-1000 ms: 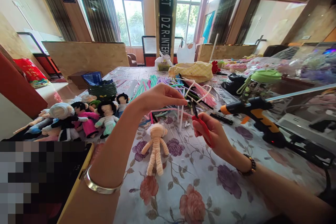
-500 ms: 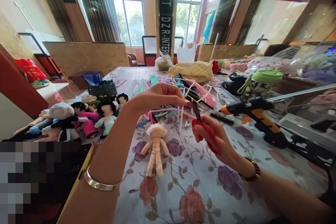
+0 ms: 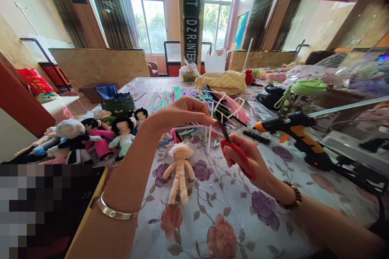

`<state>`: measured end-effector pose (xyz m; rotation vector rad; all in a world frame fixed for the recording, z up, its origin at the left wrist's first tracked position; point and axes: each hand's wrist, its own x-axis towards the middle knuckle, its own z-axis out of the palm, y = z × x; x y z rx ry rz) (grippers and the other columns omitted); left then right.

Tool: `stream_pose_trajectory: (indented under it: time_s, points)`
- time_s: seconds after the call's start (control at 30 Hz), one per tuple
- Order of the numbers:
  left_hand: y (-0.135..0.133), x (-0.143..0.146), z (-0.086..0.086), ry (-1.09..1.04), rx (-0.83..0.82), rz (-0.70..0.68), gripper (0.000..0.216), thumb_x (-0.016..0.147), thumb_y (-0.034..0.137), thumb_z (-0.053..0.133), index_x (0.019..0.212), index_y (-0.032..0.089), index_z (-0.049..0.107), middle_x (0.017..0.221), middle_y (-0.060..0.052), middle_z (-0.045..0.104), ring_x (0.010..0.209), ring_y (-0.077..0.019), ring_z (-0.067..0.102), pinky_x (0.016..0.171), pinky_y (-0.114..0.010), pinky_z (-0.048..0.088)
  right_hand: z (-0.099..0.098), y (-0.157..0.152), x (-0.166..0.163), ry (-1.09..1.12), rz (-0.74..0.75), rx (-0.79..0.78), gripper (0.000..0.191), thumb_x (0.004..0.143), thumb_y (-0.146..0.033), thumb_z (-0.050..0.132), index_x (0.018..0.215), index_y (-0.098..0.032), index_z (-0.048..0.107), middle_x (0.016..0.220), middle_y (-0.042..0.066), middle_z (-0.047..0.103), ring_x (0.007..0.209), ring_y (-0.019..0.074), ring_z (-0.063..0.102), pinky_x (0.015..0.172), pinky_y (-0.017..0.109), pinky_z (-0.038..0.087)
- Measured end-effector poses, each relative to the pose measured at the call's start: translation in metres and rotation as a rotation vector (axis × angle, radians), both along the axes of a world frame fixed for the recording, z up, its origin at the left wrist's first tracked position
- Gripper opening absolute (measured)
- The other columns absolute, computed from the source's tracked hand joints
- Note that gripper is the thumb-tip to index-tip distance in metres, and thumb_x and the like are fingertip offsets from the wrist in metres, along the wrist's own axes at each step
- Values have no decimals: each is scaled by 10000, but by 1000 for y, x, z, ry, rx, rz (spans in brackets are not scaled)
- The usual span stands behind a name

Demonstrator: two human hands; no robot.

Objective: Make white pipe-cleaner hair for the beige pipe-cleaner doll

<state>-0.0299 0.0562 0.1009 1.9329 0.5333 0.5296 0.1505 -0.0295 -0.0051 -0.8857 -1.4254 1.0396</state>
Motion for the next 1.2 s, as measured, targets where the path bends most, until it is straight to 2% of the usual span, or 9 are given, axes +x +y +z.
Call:
stream_pose_trajectory:
  time_s: [0.97,1.2]
  points:
    - [3,-3,-3,36,30,33,139,696,257,675,606,162,628,635,29,582,598,-56,479,573,-202,356,2,-3,0,-71,-39,-2,334,757,-481,649,679,-199,488,537,-52,466,458,68,413,427,207,334]
    - [4,-3,-3,41,24,30,149,686,272,679,602,163,624,642,26,588,599,-60,482,589,-208,368,1,-2,-1,-38,-10,-6,332,760,-460,659,676,-199,471,557,-56,455,471,61,414,438,202,335]
